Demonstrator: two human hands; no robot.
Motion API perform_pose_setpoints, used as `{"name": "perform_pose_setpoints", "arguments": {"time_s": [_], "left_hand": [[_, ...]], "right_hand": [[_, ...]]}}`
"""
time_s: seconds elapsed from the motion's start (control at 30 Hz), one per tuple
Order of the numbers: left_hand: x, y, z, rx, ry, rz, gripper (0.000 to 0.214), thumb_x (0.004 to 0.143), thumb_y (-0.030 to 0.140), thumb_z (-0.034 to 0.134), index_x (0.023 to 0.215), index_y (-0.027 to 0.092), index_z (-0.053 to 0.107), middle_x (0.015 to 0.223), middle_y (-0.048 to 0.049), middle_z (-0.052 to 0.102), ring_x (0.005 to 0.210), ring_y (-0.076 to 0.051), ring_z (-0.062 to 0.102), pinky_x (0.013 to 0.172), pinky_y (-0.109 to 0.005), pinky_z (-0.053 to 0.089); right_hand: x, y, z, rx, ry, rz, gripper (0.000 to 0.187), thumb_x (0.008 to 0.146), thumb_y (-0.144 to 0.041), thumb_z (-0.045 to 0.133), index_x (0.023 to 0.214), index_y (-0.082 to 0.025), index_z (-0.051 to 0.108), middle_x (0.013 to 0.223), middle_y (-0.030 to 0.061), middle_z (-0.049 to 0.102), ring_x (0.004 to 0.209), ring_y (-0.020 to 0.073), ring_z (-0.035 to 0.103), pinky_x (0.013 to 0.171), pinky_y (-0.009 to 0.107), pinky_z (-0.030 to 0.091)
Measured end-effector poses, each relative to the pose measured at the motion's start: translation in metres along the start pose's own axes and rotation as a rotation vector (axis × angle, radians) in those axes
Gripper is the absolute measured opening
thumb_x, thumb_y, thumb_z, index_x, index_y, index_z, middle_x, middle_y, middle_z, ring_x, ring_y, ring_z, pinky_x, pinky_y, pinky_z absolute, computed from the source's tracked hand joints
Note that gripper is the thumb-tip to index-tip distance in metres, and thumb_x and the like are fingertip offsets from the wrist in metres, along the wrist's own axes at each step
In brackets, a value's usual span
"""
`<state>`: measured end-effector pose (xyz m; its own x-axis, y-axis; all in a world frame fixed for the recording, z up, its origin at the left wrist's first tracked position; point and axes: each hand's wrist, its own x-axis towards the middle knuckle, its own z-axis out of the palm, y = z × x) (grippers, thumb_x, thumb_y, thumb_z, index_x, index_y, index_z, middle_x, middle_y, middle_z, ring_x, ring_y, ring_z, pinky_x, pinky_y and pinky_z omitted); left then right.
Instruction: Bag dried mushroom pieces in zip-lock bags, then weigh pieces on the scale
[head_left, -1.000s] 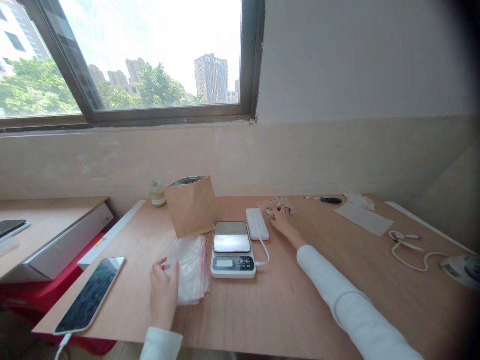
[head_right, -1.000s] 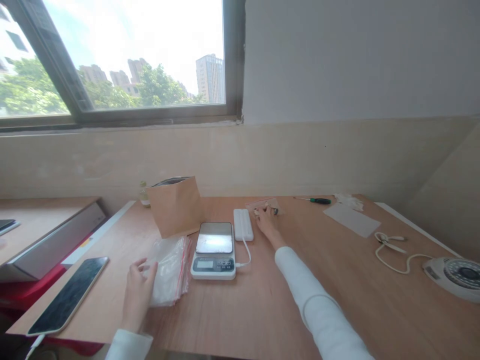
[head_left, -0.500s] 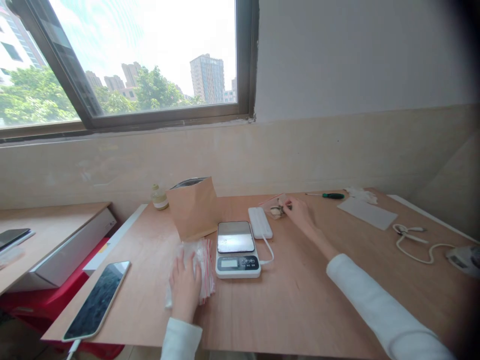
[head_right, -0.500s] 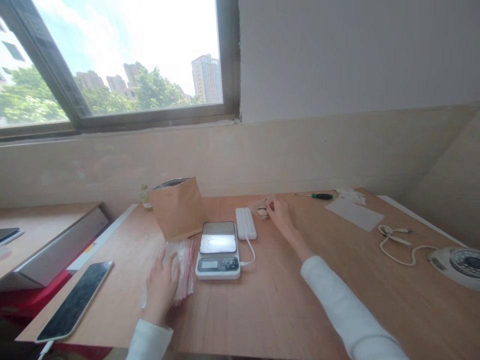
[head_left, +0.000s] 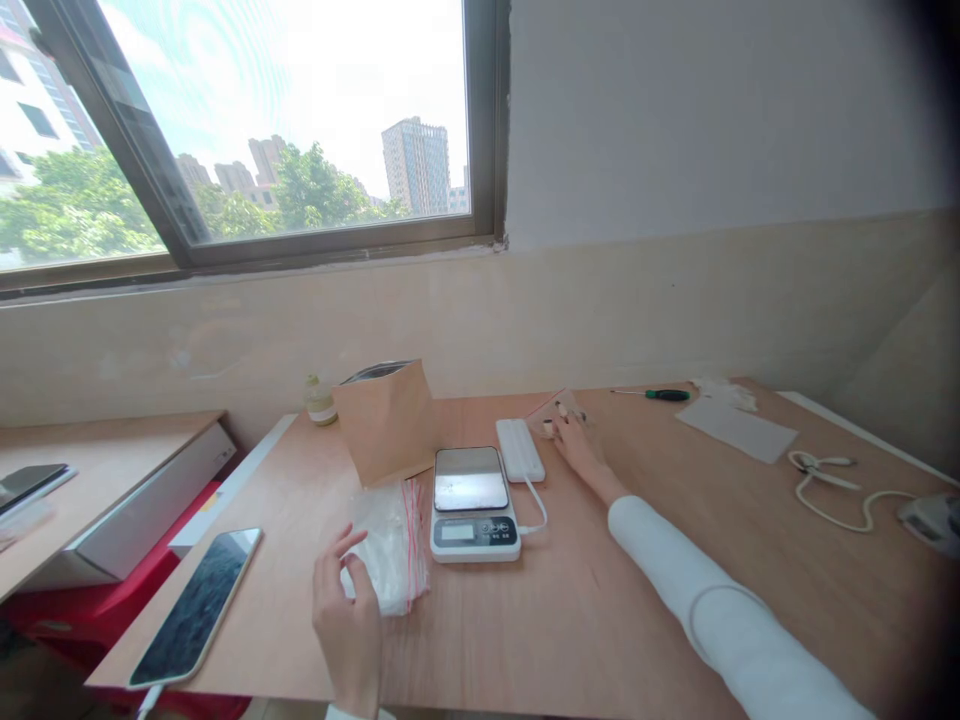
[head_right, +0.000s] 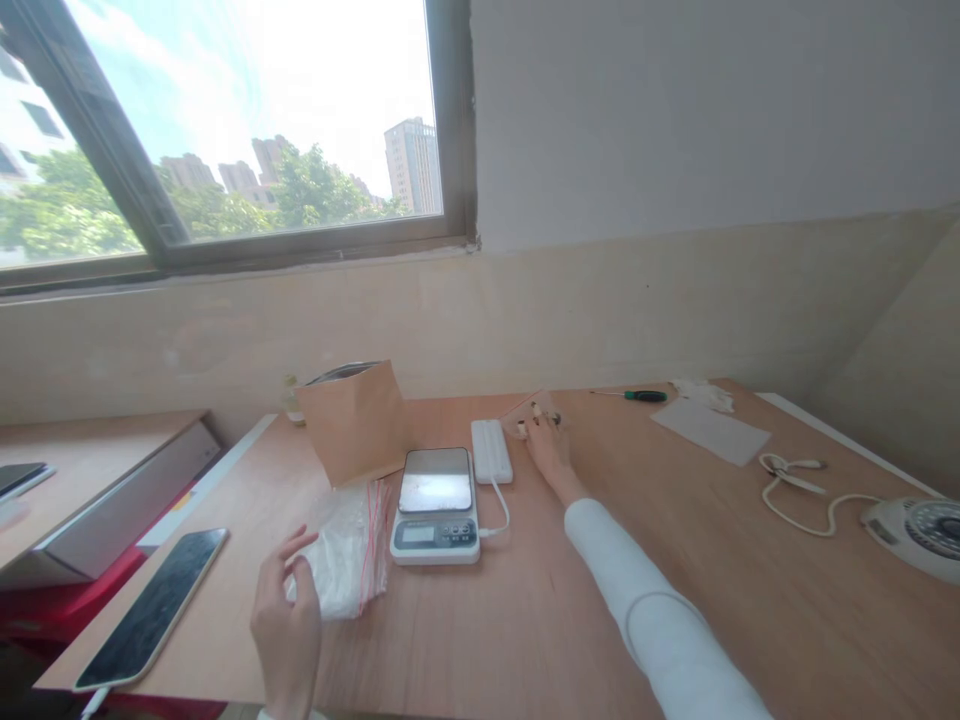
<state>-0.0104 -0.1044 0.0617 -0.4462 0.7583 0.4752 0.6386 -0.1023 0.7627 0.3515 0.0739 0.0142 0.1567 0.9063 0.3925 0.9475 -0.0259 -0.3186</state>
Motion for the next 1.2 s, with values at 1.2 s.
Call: {"name": "perform_pose_setpoints", "arguments": {"time_s": [1.2], "left_hand": [[-0.077, 0.102, 0.022, -0.474, -0.585, 0.004, 0.015, 0.088, 0.035, 0.052, 0.093, 0.02, 0.054, 0.083, -0.004, 0.056, 0.071, -0.015, 0.054, 0.064, -0.026, 0.044]], "right_hand": [[-0.197, -0.172, -0.125, 1.339, -0.13, 0.35, 0.032, 0.082, -0.05, 0.061, 0.091, -0.018, 0.063, 0.088, 0.0088, 0.069, 0.082, 0.0229, 0.066, 0.074, 0.034, 0.054]]}}
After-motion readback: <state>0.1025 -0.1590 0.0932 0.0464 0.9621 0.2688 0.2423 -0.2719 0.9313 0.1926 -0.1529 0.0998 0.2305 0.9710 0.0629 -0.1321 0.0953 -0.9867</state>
